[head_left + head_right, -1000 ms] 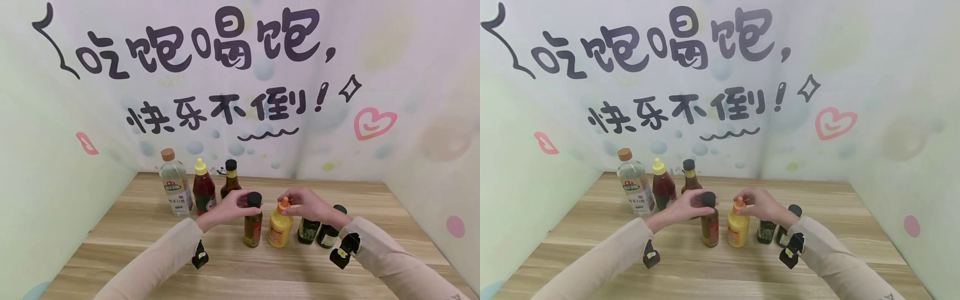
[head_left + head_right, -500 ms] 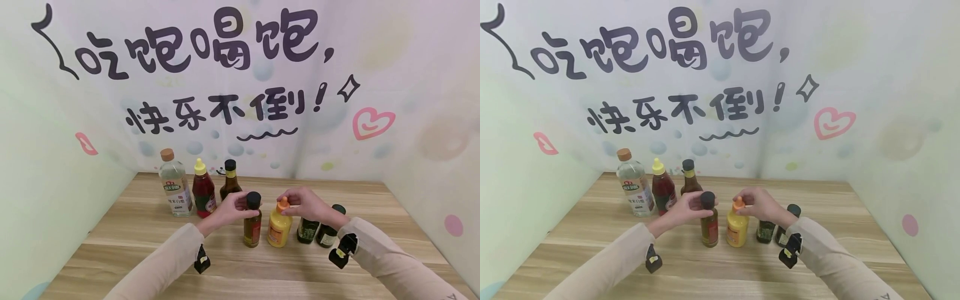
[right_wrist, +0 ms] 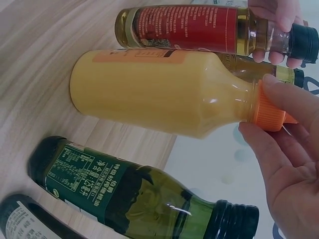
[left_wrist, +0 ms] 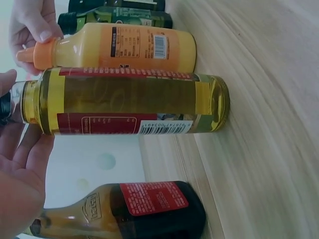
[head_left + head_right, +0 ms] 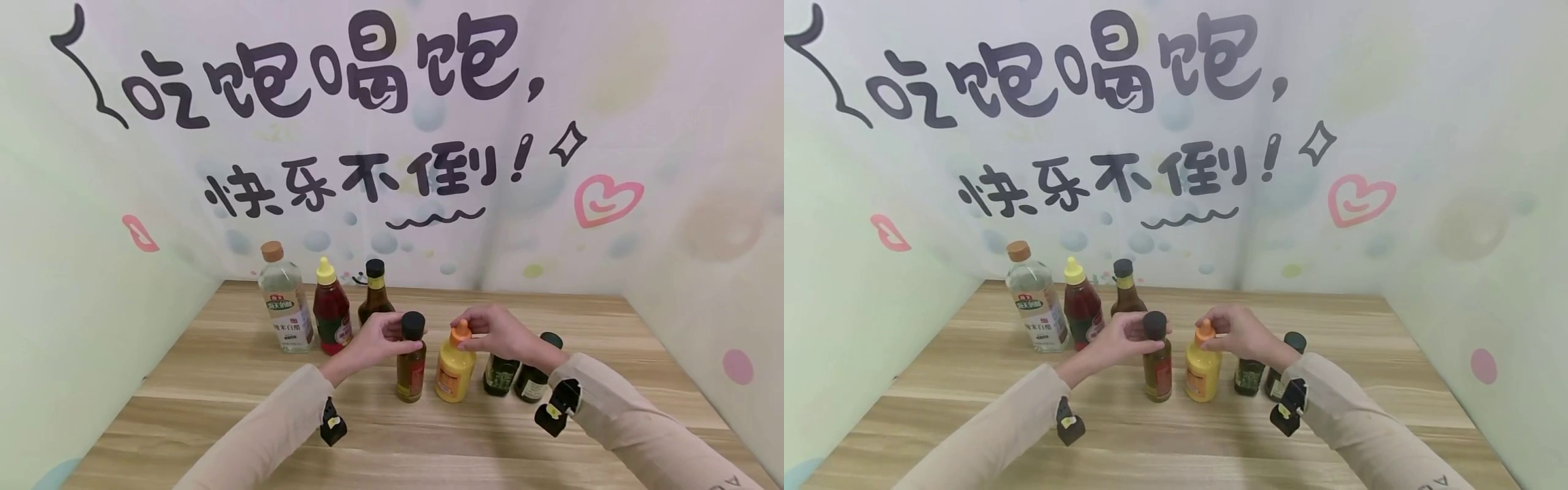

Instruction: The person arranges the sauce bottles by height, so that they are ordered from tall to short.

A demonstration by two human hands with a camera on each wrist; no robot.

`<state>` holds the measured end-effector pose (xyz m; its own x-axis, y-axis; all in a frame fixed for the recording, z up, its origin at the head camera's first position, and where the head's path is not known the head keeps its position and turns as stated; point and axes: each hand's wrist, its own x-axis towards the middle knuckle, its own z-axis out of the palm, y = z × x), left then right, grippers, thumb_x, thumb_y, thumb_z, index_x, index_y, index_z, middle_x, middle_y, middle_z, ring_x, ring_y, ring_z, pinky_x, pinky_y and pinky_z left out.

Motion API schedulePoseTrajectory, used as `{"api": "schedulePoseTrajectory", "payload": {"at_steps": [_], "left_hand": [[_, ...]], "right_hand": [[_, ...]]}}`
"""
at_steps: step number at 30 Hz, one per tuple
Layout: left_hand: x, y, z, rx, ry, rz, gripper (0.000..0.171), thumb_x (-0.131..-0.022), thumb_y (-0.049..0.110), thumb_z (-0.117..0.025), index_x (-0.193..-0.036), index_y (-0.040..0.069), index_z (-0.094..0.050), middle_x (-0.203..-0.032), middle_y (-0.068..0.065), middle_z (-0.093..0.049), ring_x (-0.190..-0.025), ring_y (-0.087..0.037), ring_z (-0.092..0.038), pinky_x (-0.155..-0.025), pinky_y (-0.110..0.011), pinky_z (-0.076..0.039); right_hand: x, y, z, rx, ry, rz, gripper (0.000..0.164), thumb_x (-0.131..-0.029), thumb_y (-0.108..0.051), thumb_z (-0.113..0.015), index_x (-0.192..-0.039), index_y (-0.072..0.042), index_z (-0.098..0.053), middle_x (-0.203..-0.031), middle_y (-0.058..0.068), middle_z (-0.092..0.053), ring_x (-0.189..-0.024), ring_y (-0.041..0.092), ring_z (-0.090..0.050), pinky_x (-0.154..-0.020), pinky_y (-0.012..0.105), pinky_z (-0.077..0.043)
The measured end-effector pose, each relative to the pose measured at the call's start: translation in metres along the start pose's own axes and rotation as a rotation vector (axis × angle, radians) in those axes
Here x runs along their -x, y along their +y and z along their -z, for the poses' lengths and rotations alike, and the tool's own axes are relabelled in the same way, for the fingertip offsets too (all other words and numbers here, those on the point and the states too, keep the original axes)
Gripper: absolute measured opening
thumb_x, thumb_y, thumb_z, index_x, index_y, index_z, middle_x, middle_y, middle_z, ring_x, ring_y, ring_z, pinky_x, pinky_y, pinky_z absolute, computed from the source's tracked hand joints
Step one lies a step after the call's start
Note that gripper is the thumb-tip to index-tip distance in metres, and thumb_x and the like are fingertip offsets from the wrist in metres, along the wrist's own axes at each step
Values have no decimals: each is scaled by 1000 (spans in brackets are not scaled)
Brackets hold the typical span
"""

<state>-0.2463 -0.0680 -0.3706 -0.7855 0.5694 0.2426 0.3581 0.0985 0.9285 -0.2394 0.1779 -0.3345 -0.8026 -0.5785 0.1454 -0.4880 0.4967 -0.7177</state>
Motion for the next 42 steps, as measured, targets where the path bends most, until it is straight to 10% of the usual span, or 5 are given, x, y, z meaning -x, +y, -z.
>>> {"api": "schedulePoseTrajectory", "payload": {"at_steps": [15,42], "left_hand": [[5,50,-11,-138,55,42,31,-80,3,-63,-110,-6,-57,-101,-17,-63,-88,-23,-62,-75,-27,-49],[-46,28,-2,-315,177,106,30,-79,11,-66,-106,1,-58,-98,-9,-62,-85,-18,-60,-75,-27,-49]], "right_hand": [[-1,3,-1,-15,-5,22,30,-75,-4,-69,-102,6,-60,-96,15,-61,-91,27,-61,-72,26,-50],[-2,3,1,-45,-11,13,31,-74,-5,-70,-102,4,-61,-96,13,-62,-91,25,-61,-74,27,-50]]}}
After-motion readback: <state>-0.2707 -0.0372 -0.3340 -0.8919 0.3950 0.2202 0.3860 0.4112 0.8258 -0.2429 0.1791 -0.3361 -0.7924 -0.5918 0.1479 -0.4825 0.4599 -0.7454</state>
